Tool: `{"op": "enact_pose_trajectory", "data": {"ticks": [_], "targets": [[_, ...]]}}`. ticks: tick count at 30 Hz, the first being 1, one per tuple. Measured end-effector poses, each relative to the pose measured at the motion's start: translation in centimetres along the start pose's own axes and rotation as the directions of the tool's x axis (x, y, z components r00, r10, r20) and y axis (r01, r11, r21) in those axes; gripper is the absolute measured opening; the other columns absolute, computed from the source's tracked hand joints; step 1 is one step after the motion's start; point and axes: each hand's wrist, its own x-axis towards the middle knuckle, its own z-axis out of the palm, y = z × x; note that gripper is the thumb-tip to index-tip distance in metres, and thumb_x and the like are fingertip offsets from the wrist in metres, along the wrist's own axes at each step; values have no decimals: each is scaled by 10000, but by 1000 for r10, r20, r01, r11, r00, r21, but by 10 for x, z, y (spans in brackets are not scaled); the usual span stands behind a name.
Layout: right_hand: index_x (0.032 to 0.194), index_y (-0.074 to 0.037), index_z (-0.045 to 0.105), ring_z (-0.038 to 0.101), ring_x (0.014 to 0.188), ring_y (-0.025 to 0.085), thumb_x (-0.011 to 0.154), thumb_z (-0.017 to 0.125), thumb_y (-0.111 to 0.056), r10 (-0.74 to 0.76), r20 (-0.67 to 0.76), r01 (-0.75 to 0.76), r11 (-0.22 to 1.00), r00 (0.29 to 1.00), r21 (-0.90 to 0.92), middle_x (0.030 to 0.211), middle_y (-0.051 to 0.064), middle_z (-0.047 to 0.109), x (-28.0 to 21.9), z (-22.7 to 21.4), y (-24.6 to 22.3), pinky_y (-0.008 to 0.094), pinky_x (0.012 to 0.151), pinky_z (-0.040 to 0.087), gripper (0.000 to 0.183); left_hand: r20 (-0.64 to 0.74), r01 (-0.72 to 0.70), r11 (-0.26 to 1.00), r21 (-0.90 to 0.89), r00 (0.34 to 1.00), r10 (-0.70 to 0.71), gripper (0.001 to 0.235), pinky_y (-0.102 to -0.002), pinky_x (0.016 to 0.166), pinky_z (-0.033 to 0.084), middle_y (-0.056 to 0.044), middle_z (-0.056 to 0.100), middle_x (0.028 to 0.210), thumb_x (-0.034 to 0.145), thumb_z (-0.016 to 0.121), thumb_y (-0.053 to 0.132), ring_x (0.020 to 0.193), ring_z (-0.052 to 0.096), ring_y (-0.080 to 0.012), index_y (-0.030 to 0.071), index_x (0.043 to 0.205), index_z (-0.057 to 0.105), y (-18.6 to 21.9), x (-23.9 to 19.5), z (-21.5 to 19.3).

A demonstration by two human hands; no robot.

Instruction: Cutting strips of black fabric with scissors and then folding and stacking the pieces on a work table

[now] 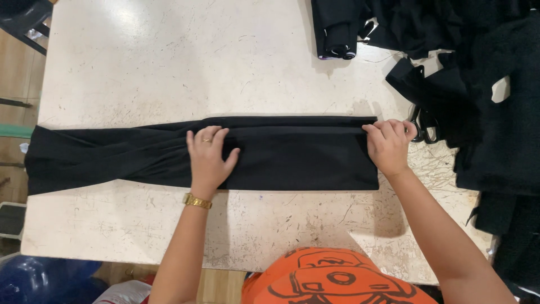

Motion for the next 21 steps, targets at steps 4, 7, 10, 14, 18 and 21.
{"op": "enact_pose_trajectory", "data": {"ticks": [4, 7, 10, 14, 18, 21], "targets": [[906, -166, 671, 567, 883, 240, 770, 667, -8, 143, 41, -149, 944, 989, 295, 862, -5, 574, 5, -9, -2, 404, 876, 396, 209, 40, -99, 995, -26, 994, 100, 574, -594, 1016, 234, -56, 549, 1141, 671, 736, 357, 1110, 496, -287, 136, 1173, 564, 27, 10, 17], [916, -101, 668, 596, 885, 297, 786, 660, 41, 311, 174, -350, 709, 934, 612, 879, 47, 604, 12, -23, -5, 409, 825, 443, 193, 15, -150, 988, -47, 989, 150, 563, -574, 1001, 268, -61, 552, 1120, 712, 707, 384, 1079, 511, -283, 126, 1187, 551, 46, 17, 33], [964, -70, 649, 569, 846, 225, 839, 627, 23, 465, 380, -564, 364, 800, 741, 854, 60, 608, 14, -40, -12, 351, 796, 446, 157, -53, -203, 979, -20, 978, 202, 484, -477, 899, 365, -55, 557, 1040, 754, 673, 375, 963, 548, -261, 119, 1150, 564, 63, 29, 38], [1010, -58, 591, 493, 820, 80, 921, 545, -5, 590, 504, -640, 29, 631, 768, 851, -4, 552, 19, -59, -14, 228, 774, 426, 114, -165, -300, 954, 10, 940, 297, 241, -329, 611, 456, -12, 551, 831, 791, 623, 301, 709, 578, -212, 139, 968, 608, 76, 38, 41], [970, -135, 541, 489, 848, 56, 903, 544, -34, 673, 495, -644, -36, 550, 764, 917, -29, 541, 32, -91, -13, 172, 760, 382, 121, -181, -374, 920, 119, 902, 391, 53, -316, 429, 285, -48, 451, 687, 768, 525, 4, 569, 400, -208, 51, 784, 540, 102, 53, -51], [957, -130, 556, 517, 809, 69, 889, 528, -14, 692, 468, -583, -83, 549, 808, 892, -18, 564, 41, -120, -6, 182, 745, 417, 137, -108, -353, 907, 231, 917, 384, 96, -316, 434, 310, -42, 430, 676, 770, 516, 56, 577, 414, -206, 107, 704, 467, 90, 44, -77]]}}
